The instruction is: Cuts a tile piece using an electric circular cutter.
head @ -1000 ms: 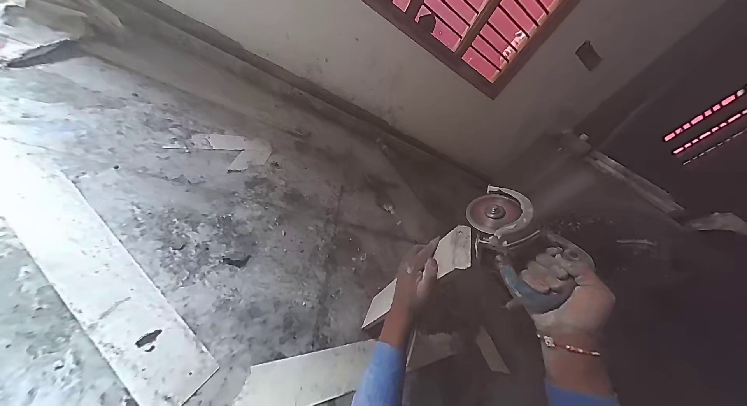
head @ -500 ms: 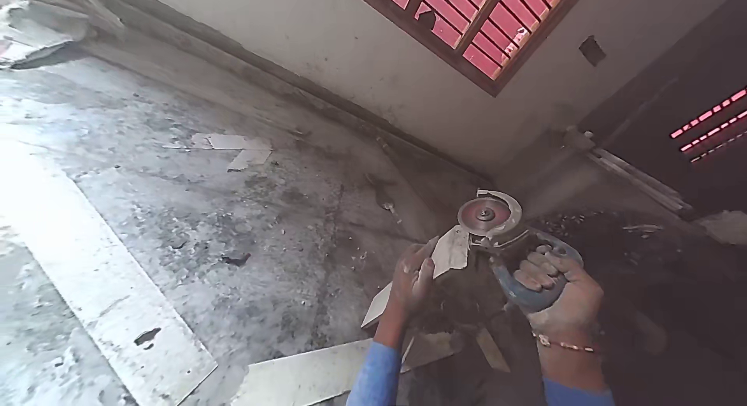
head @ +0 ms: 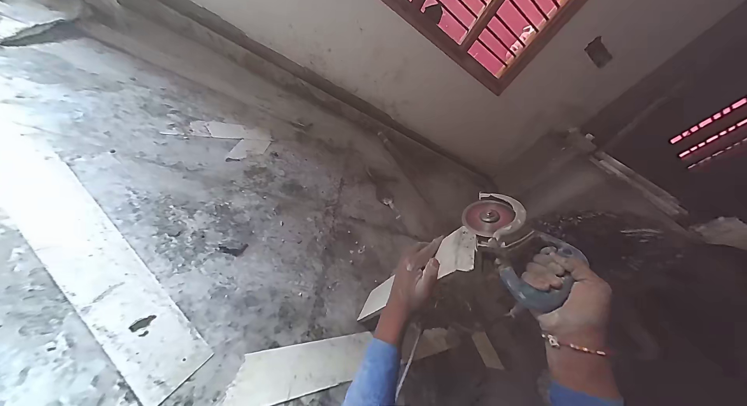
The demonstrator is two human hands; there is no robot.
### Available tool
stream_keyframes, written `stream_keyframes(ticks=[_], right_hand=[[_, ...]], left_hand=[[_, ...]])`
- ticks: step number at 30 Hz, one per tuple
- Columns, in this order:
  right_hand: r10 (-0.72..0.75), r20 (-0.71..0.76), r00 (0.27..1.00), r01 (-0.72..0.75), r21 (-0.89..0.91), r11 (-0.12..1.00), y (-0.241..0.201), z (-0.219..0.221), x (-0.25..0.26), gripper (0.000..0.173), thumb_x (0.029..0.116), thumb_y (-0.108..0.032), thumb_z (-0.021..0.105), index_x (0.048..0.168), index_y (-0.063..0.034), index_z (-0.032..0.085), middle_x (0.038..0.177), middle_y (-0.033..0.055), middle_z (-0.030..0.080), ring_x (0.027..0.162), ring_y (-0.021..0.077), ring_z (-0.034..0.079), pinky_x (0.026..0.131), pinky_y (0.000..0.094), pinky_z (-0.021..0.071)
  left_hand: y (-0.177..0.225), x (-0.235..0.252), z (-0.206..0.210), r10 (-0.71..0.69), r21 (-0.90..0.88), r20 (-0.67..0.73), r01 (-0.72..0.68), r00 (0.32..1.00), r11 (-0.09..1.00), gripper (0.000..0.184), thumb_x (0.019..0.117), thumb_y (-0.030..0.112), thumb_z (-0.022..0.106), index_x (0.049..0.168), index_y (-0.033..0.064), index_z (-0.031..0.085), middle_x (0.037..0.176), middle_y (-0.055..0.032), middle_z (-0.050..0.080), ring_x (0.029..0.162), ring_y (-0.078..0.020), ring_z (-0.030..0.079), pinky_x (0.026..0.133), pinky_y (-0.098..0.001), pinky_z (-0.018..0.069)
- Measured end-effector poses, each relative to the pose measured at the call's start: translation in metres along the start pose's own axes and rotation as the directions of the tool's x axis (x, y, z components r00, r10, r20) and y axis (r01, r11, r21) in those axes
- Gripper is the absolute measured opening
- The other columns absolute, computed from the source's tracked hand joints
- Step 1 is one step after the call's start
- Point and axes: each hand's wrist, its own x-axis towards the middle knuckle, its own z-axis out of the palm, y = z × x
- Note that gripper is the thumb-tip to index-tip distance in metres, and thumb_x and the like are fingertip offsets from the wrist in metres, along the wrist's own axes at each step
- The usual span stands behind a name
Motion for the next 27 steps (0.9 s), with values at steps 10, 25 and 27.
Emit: stream_keyframes(ticks=[10, 25, 27], right_hand=[[-0.026, -0.011, 1.0, 0.025, -0.072, 0.997, -0.0068, -0.0029, -0.007, 0.038, 0.1051, -0.019, 0.028, 0.078, -0.0144, 0.053, 0.051, -0.0074, 0.045, 0.038, 0.0012, 0.045, 0.037, 0.0161, 0.0407], [-0.016, -0.031, 0.999, 0.013, -0.082, 0.997, -0.0078, -0.0079, -0.0091, 0.036, 0.1045, -0.018, 0.028, 0.078, -0.0146, 0.052, 0.051, -0.0078, 0.044, 0.038, 0.001, 0.045, 0.037, 0.0158, 0.0408], [-0.012, -0.045, 0.999, 0.008, -0.078, 0.997, -0.0085, -0.0076, -0.0093, 0.036, 0.1049, -0.019, 0.028, 0.079, -0.0147, 0.052, 0.051, -0.0074, 0.044, 0.038, 0.0015, 0.045, 0.037, 0.0161, 0.0408]], left_hand=[[0.0008, -0.0046, 0.0043, 0.023, 0.006, -0.003, -0.023, 1.0, 1.0, 0.083, 0.1025, 0.069, 0.02, 0.139, 0.0097, 0.065, 0.124, -0.0106, 0.072, 0.112, -0.0166, 0.068, 0.099, -0.0395, 0.0558], [0.0007, -0.006, 0.0064, 0.01, 0.022, 0.01, -0.01, 1.0, 1.0, 0.083, 0.1026, 0.068, 0.019, 0.138, 0.0096, 0.065, 0.123, -0.0114, 0.072, 0.112, -0.017, 0.069, 0.099, -0.0393, 0.056], [0.0005, -0.0056, 0.007, 0.021, 0.023, 0.007, -0.021, 1.0, 1.0, 0.081, 0.1032, 0.067, 0.019, 0.138, 0.0098, 0.066, 0.123, -0.0109, 0.072, 0.112, -0.0166, 0.068, 0.099, -0.0388, 0.0558]])
